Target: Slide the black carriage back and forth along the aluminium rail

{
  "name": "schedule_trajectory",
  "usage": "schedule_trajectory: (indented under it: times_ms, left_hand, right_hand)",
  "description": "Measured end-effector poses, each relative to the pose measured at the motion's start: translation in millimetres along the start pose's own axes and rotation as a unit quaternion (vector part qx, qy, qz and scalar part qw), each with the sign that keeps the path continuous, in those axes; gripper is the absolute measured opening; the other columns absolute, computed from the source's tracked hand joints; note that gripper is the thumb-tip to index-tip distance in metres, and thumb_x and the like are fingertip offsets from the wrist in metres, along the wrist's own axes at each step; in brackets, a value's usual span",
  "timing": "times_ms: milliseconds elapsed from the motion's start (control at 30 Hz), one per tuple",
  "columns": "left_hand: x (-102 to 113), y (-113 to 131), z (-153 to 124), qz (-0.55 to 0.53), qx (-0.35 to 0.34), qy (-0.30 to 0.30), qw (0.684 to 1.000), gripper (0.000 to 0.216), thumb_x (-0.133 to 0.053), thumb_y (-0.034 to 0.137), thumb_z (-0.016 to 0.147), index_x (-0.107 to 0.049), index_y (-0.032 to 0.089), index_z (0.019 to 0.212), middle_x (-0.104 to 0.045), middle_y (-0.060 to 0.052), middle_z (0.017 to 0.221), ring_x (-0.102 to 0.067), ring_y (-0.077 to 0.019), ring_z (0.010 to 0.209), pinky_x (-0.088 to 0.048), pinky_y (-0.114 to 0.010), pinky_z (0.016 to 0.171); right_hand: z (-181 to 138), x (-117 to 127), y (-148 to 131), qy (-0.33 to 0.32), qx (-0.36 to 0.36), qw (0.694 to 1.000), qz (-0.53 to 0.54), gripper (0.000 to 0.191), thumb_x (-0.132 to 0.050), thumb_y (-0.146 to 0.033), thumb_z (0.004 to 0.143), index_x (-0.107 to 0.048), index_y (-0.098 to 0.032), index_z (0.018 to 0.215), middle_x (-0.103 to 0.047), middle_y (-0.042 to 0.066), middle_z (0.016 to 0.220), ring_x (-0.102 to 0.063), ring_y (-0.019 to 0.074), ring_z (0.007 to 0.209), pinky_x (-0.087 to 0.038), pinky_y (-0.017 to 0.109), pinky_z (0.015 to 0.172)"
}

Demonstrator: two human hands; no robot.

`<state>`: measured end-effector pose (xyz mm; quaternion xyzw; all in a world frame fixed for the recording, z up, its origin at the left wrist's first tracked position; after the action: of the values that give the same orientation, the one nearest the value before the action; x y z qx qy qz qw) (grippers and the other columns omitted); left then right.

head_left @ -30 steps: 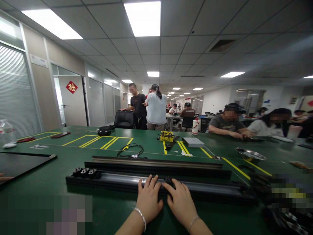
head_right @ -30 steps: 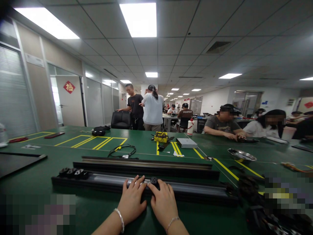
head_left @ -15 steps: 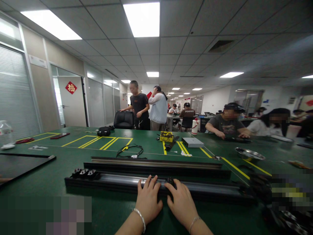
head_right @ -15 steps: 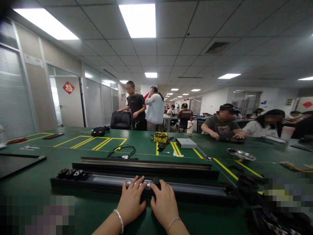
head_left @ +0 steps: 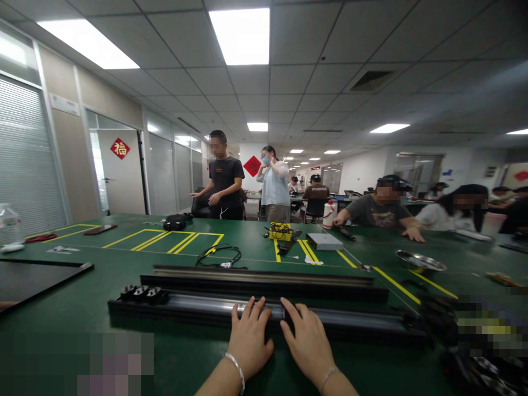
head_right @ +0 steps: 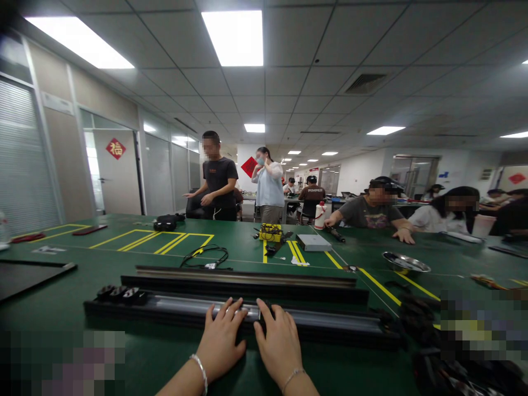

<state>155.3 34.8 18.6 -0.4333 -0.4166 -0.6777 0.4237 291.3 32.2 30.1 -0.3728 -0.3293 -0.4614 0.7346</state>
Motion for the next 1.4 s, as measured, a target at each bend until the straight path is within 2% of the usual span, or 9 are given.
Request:
schedule_trajectory:
  times_ms: [67, 167, 267, 433, 767, 1200, 1400]
  left_hand:
    - [0.2, 0.5, -0.1, -0.003, 0.002, -0.006, 1.000, 0.057, -0.045, 0.034, 0.067, -0.045, 0.033, 0.124, -0.032, 0.002, 0.144, -0.019, -0.0259, 0.134, -0.003, -0.055, 0.106]
    - [1.7, 1.4, -0.2, -0.009, 0.000, -0.005, 1.000, 0.058, -0.045, 0.034, 0.067, -0.044, 0.034, 0.125, -0.033, 0.002, 0.144, -0.020, -0.0260, 0.134, -0.004, -0.056, 0.106]
    - [2.2, 1.4, -0.3, -0.006, 0.004, -0.012, 1.000, 0.059, -0.045, 0.034, 0.067, -0.043, 0.035, 0.125, -0.032, 0.002, 0.144, -0.019, -0.0262, 0.134, -0.003, -0.056, 0.106]
    - [1.8, 1.9, 0.0, 0.001, 0.008, -0.017, 1.000, 0.059, -0.045, 0.035, 0.067, -0.042, 0.035, 0.126, -0.031, 0.003, 0.144, -0.018, -0.0258, 0.134, -0.003, -0.055, 0.106]
    - [-1.3, 0.1, 1.2, -0.005, 0.001, -0.003, 1.000, 0.059, -0.045, 0.036, 0.067, -0.042, 0.034, 0.126, -0.033, 0.003, 0.144, -0.020, -0.0264, 0.134, -0.002, -0.056, 0.106]
    - [-1.6, 2.1, 1.1, -0.001, 0.010, -0.016, 1.000, 0.059, -0.045, 0.036, 0.067, -0.042, 0.035, 0.126, -0.031, 0.003, 0.145, -0.018, -0.0269, 0.134, -0.002, -0.056, 0.106]
    - [-1.2, 1.4, 1.1, -0.009, 0.001, -0.002, 1.000, 0.059, -0.045, 0.036, 0.067, -0.043, 0.035, 0.125, -0.031, 0.003, 0.144, -0.019, -0.0266, 0.134, -0.003, -0.057, 0.105]
  right_hand:
    - [2.3, -1.2, 3.5, 0.009, -0.029, 1.000, 0.008, 0.045, -0.037, -0.035, 0.086, -0.044, -0.021, 0.129, -0.059, 0.008, 0.109, -0.053, 0.0198, 0.102, -0.036, 0.035, 0.092]
    - [5.9, -2.7, 9.1, 0.006, -0.072, 0.997, 0.008, 0.042, -0.035, -0.033, 0.087, -0.052, -0.015, 0.120, -0.060, 0.010, 0.109, -0.054, 0.0199, 0.102, -0.036, 0.032, 0.091]
    - [8.0, -1.3, 13.2, 0.008, -0.088, 0.996, 0.001, 0.038, -0.037, -0.034, 0.085, -0.057, -0.018, 0.113, -0.060, 0.008, 0.112, -0.051, 0.0200, 0.106, -0.036, 0.032, 0.092]
    - [8.6, 1.0, 17.2, 0.019, -0.094, 0.995, -0.004, 0.037, -0.040, -0.035, 0.083, -0.058, -0.022, 0.112, -0.056, 0.005, 0.121, -0.043, 0.0219, 0.119, -0.031, 0.036, 0.098]
    - [11.7, -0.9, 17.4, 0.009, -0.117, 0.993, 0.014, 0.037, -0.041, -0.038, 0.082, -0.059, -0.021, 0.110, -0.060, 0.005, 0.114, -0.047, 0.0219, 0.115, -0.031, 0.036, 0.097]
    - [10.5, -0.4, 16.7, 0.016, -0.110, 0.994, -0.007, 0.037, -0.040, -0.038, 0.083, -0.059, -0.021, 0.110, -0.060, 0.005, 0.115, -0.046, 0.0213, 0.116, -0.032, 0.035, 0.095]
    - [10.8, -1.2, 16.4, 0.012, -0.112, 0.994, -0.002, 0.037, -0.040, -0.037, 0.083, -0.059, -0.021, 0.110, -0.060, 0.005, 0.115, -0.046, 0.0217, 0.116, -0.032, 0.036, 0.095]
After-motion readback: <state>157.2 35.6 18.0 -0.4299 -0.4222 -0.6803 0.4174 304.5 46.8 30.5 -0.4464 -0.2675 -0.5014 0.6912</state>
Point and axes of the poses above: each hand's wrist, its own z-axis towards the middle knuckle, its own x-axis out of the back of the hand, y = z × x, the point moved 7 cm from there along z, towards the middle knuckle
